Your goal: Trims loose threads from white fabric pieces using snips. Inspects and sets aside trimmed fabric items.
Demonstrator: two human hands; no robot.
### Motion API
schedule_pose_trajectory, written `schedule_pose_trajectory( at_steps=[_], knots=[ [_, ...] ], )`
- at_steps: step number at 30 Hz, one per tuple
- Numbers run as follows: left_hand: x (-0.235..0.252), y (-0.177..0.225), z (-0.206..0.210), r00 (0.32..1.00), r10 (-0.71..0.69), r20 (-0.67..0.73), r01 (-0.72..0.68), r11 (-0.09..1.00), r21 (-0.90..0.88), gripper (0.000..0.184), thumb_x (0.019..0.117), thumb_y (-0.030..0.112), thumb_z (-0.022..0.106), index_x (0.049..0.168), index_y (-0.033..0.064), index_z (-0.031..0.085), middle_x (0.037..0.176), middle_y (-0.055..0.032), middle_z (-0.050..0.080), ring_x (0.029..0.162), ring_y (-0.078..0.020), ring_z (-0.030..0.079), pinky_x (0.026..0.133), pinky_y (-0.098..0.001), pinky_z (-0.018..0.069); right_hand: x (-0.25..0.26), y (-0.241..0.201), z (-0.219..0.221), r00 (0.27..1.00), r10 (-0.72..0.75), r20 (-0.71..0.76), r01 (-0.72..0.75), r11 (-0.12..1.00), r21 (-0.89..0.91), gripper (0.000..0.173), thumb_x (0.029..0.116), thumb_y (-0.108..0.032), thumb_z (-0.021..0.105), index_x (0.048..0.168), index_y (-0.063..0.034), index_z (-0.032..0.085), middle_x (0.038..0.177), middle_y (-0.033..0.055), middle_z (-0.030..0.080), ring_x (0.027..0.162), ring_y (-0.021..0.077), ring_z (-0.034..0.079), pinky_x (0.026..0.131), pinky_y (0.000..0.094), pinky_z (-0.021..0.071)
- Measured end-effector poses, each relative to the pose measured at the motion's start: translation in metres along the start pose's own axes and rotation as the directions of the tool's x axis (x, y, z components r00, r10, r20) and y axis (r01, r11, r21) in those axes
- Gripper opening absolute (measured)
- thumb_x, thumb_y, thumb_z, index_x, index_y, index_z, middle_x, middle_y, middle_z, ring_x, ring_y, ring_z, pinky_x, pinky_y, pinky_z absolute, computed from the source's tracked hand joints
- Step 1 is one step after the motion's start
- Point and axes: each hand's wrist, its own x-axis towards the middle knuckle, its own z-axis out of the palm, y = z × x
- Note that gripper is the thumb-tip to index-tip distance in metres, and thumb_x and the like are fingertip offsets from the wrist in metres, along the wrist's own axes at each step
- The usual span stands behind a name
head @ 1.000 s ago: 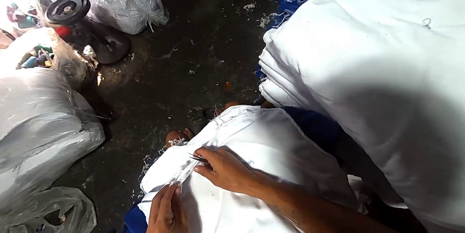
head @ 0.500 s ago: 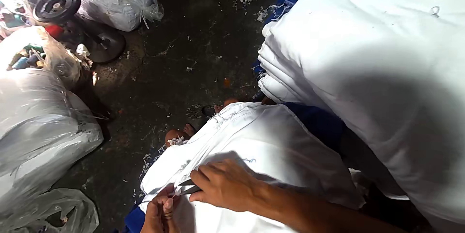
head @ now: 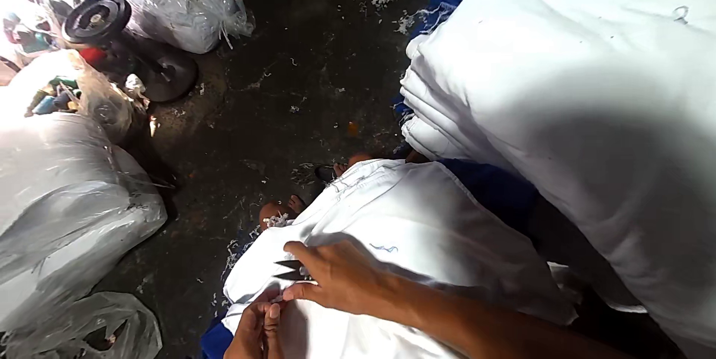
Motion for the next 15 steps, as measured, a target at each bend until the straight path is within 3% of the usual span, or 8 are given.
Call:
schedule_pose_trajectory(
  at_steps=[3, 4, 5, 7, 8, 9, 12, 15],
  knots=[
    [0.011, -0.015, -0.022, 0.996, 0.076, 0.038, -0.065, 0.971, -0.231, 0.015, 0.1020, 0.004, 0.052, 0.099, -0.0057, 0.064, 0.104, -0.0111, 0.073, 0.092, -0.0144, 0.074, 0.085, -0.0344, 0.0630, 0.005, 0.008, -0.002, 0.989, 0.070, 0.130, -0.069, 0.998, -0.011, 0.039, 0.1056, -0.036, 0.053, 0.130, -0.0062, 0.057, 0.096, 0.0196, 0.067, 0.093, 0.0395, 0.067, 0.079, 0.0580, 0.0516],
    [0.017, -0.021, -0.031, 0.995, 0.099, -0.020, -0.101, 0.951, -0.293, 0.014, 0.1033, 0.007, 0.052, 0.102, 0.0033, 0.065, 0.105, -0.0033, 0.075, 0.092, -0.0123, 0.074, 0.085, -0.0341, 0.0631, 0.005, 0.009, -0.001, 0.989, 0.073, 0.125, -0.071, 0.997, -0.021, 0.032, 0.1057, -0.030, 0.052, 0.126, -0.0061, 0.058, 0.096, 0.0189, 0.067, 0.092, 0.0388, 0.068, 0.078, 0.0574, 0.0520],
    [0.023, -0.025, -0.040, 0.988, 0.102, -0.117, -0.132, 0.951, -0.280, 0.014, 0.1033, 0.008, 0.052, 0.108, 0.0033, 0.063, 0.111, -0.0043, 0.074, 0.098, -0.0131, 0.073, 0.087, -0.0339, 0.0617, 0.005, 0.010, -0.001, 0.991, 0.077, 0.111, -0.075, 0.997, -0.019, 0.028, 0.1051, -0.026, 0.052, 0.124, -0.0062, 0.060, 0.095, 0.0185, 0.067, 0.092, 0.0383, 0.068, 0.077, 0.0570, 0.0524],
    [0.028, -0.024, -0.057, 0.984, 0.112, -0.139, -0.105, 0.993, 0.058, 0.046, 0.1020, 0.009, 0.052, 0.138, -0.0176, 0.043, 0.143, -0.0310, 0.050, 0.128, -0.0311, 0.057, 0.106, -0.0402, 0.0497, 0.004, 0.010, -0.002, 0.990, 0.093, 0.110, -0.092, 0.996, -0.010, 0.027, 0.1049, -0.023, 0.051, 0.124, -0.0065, 0.060, 0.096, 0.0184, 0.067, 0.093, 0.0377, 0.068, 0.078, 0.0567, 0.0524],
    [0.029, -0.023, -0.063, 0.994, 0.093, -0.059, -0.077, 0.971, 0.228, 0.057, 0.1020, 0.013, 0.055, 0.144, -0.0212, 0.035, 0.149, -0.0402, 0.039, 0.138, -0.0441, 0.046, 0.113, -0.0492, 0.0414, 0.004, 0.011, -0.002, 0.988, 0.096, 0.117, -0.095, 0.995, -0.013, 0.027, 0.1050, -0.023, 0.051, 0.124, -0.0068, 0.060, 0.096, 0.0183, 0.067, 0.093, 0.0376, 0.068, 0.078, 0.0566, 0.0521],
    [0.028, -0.020, -0.063, 0.997, 0.078, 0.008, -0.076, 0.942, 0.326, 0.058, 0.1016, 0.016, 0.058, 0.142, -0.0219, 0.039, 0.147, -0.0433, 0.040, 0.138, -0.0516, 0.045, 0.113, -0.0556, 0.0403, 0.004, 0.011, -0.001, 0.988, 0.096, 0.122, -0.095, 0.995, -0.019, 0.027, 0.1050, -0.024, 0.051, 0.124, -0.0073, 0.060, 0.096, 0.0180, 0.067, 0.092, 0.0375, 0.068, 0.078, 0.0566, 0.0520],
    [0.024, -0.008, -0.035, 0.989, 0.108, 0.100, -0.135, 0.938, 0.318, 0.047, 0.0968, 0.015, 0.067, 0.130, -0.0161, 0.057, 0.132, -0.0366, 0.056, 0.113, -0.0420, 0.064, 0.096, -0.0493, 0.0545, 0.006, 0.011, -0.001, 0.989, 0.085, 0.121, -0.083, 0.996, -0.025, 0.026, 0.1045, -0.023, 0.052, 0.123, -0.0079, 0.059, 0.093, 0.0177, 0.067, 0.090, 0.0377, 0.068, 0.076, 0.0568, 0.0521],
    [0.020, -0.006, 0.002, 0.981, 0.190, 0.035, -0.191, 0.930, 0.314, 0.025, 0.0926, 0.007, 0.070, 0.111, -0.0101, 0.071, 0.109, -0.0267, 0.064, 0.087, -0.0254, 0.068, 0.077, -0.0335, 0.0590, 0.005, 0.012, 0.000, 0.990, 0.078, 0.120, -0.077, 0.997, -0.019, 0.026, 0.1042, -0.022, 0.052, 0.124, -0.0073, 0.059, 0.094, 0.0181, 0.067, 0.092, 0.0380, 0.068, 0.077, 0.0571, 0.0517]
  ],
)
